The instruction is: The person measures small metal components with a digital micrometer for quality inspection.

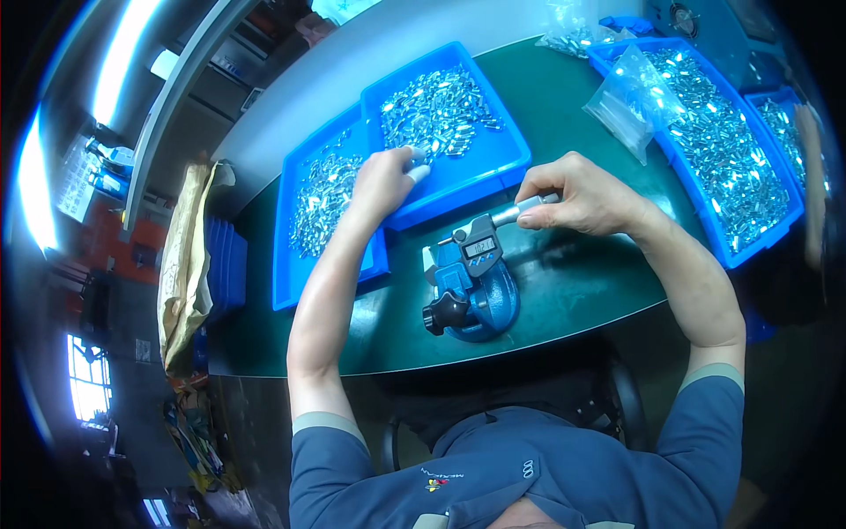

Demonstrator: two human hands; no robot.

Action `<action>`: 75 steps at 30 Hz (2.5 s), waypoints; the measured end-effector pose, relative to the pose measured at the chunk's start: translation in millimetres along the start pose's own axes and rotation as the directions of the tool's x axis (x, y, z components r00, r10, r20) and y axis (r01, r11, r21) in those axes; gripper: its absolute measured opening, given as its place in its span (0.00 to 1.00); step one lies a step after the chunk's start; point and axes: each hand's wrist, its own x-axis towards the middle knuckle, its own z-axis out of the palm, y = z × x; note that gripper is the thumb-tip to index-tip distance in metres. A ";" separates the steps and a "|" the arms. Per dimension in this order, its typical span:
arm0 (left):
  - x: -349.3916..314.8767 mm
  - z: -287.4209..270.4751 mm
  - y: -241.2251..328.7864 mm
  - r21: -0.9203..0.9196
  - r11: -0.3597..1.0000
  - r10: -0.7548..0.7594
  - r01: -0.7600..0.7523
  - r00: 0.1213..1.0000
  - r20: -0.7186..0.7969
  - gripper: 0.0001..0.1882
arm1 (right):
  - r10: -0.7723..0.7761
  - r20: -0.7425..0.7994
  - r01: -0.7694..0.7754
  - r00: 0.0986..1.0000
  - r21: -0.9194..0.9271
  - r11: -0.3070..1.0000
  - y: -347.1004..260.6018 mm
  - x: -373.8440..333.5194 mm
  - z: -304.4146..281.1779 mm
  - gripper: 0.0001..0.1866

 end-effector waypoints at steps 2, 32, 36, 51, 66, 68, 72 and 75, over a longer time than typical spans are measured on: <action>13.2 6.1 2.8 0.115 0.993 0.001 -0.012 0.996 0.090 0.15 | -0.001 0.004 0.001 1.000 0.008 1.000 0.8 1.1 1.1 0.18; -123.8 0.2 43.5 -0.923 0.365 -0.151 0.125 0.986 0.074 0.13 | 0.034 0.006 -0.034 0.999 -0.034 0.999 1.1 1.4 1.5 0.20; -125.1 0.5 44.0 -0.925 0.353 -0.166 0.140 0.982 0.085 0.14 | 0.031 0.006 -0.031 0.999 0.016 0.999 1.7 2.1 3.7 0.19; -126.3 7.0 42.0 -0.950 0.288 -0.162 0.121 0.984 0.076 0.14 | 0.018 -0.008 -0.017 1.000 0.053 0.998 4.5 3.3 5.4 0.21; -125.7 11.1 39.2 -0.960 0.262 -0.136 0.104 0.988 0.071 0.15 | 0.014 -0.012 -0.014 1.000 0.021 1.000 2.2 2.3 4.3 0.20; -125.2 11.4 38.6 -0.959 0.267 -0.131 0.096 0.989 0.062 0.15 | -0.008 -0.020 0.008 1.000 0.002 1.000 2.8 2.1 4.0 0.20; -125.6 8.7 40.5 -0.957 0.273 -0.145 0.099 0.988 0.060 0.14 | 0.010 -0.018 -0.009 1.000 0.026 1.000 1.9 2.0 4.1 0.20; -125.8 8.4 41.6 -0.957 0.271 -0.178 0.100 0.983 0.052 0.14 | -0.002 -0.028 0.003 1.000 0.015 1.000 1.2 1.7 4.3 0.20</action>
